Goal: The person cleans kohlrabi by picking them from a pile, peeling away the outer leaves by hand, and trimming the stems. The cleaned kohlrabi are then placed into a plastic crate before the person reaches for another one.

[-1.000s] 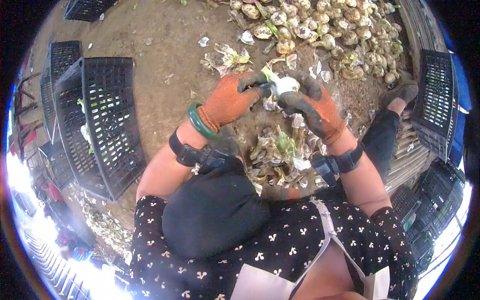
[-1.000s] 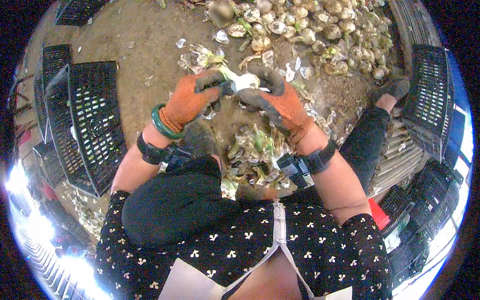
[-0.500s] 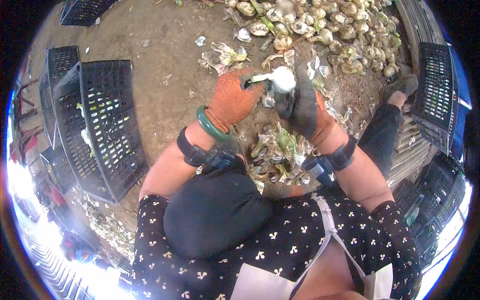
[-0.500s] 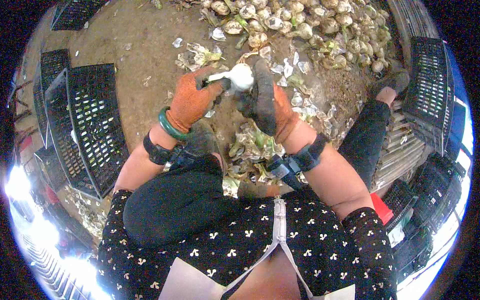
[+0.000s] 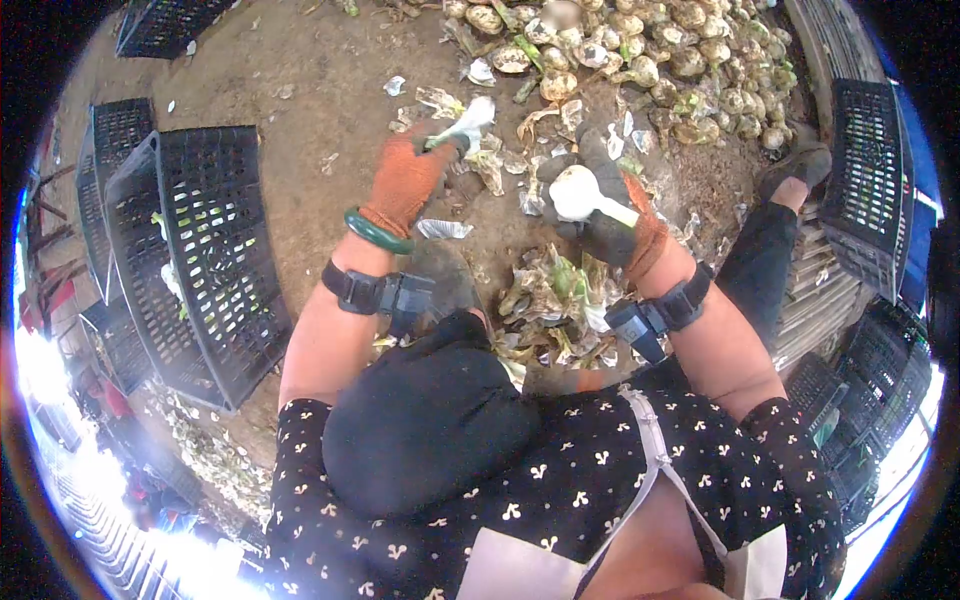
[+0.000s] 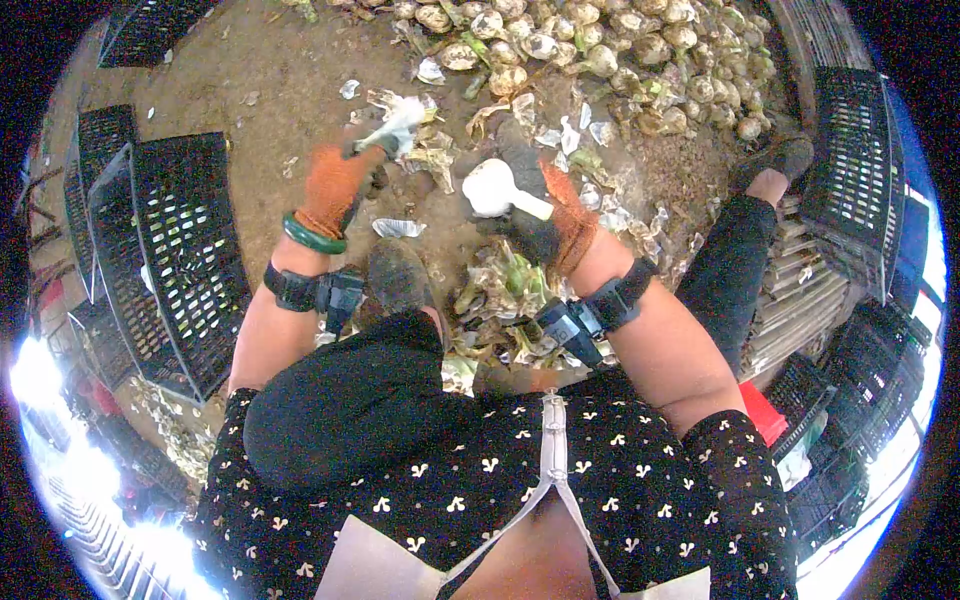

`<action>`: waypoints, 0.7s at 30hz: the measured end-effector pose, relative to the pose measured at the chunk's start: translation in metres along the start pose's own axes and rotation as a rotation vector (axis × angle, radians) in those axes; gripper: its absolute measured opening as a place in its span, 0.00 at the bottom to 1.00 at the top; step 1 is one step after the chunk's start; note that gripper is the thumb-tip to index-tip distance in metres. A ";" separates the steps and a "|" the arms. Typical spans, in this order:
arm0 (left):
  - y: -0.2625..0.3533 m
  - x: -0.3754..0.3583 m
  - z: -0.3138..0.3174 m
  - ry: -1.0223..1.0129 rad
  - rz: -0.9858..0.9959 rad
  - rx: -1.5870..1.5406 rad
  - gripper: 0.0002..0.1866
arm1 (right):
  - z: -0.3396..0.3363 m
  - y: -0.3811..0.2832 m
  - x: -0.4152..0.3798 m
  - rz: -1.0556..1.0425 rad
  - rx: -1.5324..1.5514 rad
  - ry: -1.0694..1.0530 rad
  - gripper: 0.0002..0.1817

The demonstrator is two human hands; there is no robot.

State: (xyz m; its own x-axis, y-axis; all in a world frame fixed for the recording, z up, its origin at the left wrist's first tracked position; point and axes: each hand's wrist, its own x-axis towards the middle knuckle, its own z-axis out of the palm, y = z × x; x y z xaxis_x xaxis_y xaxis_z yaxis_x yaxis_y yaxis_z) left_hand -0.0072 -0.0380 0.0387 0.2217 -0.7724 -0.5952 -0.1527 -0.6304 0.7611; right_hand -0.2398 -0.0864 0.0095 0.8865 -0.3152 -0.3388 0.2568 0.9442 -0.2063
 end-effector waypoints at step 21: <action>0.006 -0.028 0.026 -0.157 0.645 0.473 0.18 | 0.048 0.010 -0.005 -0.231 -0.749 0.459 0.26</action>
State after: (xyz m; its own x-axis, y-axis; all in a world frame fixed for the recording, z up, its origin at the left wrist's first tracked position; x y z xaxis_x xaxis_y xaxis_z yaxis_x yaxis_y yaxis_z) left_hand -0.0390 -0.0220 0.0532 -0.1811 -0.9745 -0.1327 -0.6023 0.0032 0.7983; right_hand -0.2234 -0.0704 0.0537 0.5625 -0.6475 -0.5142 -0.0507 0.5937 -0.8031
